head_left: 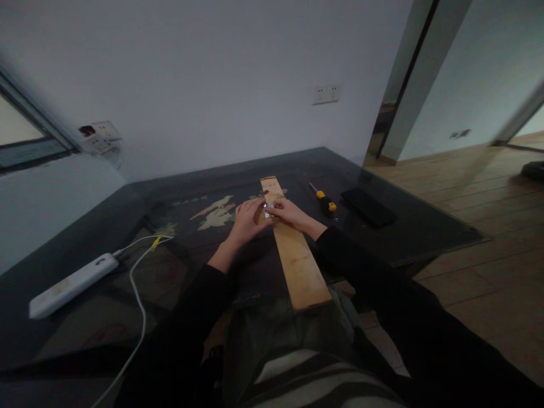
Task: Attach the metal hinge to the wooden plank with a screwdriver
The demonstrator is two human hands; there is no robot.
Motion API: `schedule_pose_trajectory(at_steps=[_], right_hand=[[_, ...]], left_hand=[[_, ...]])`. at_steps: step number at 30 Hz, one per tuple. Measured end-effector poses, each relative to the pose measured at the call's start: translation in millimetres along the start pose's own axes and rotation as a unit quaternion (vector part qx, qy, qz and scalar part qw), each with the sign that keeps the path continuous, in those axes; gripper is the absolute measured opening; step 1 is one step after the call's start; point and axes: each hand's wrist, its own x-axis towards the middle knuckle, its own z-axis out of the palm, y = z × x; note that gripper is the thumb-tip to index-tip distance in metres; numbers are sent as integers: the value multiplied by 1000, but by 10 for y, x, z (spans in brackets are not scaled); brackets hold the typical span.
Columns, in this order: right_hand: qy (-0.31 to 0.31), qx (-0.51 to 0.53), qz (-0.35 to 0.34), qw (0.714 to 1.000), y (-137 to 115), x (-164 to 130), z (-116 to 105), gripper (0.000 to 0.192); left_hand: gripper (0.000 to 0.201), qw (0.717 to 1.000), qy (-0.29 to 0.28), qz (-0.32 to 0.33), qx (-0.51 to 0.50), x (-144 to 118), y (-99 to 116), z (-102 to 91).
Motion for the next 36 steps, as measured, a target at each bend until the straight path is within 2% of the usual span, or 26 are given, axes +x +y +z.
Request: schedule_pose_trajectory(at_steps=[6, 11, 14, 24, 30, 36], right_hand=[[-3, -102, -101, 990, 21, 51, -14, 16], [9, -203, -119, 972, 27, 55, -31, 19], [32, -235, -134, 962, 43, 55, -33, 13], [24, -199, -157, 967, -61, -5, -8, 12], [22, -162, -131, 978, -75, 15, 11, 21], [-3, -90, -75, 993, -10, 47, 16, 25]], left_hand=[[65, 999, -18, 3, 30, -16, 10, -6], [67, 999, -26, 7, 36, -28, -3, 19], [68, 999, -27, 6, 39, -30, -19, 34], [64, 998, -21, 11, 63, -21, 30, 11], [67, 997, -19, 5, 69, -19, 50, 10], [71, 998, -26, -5, 59, -29, 26, 47]])
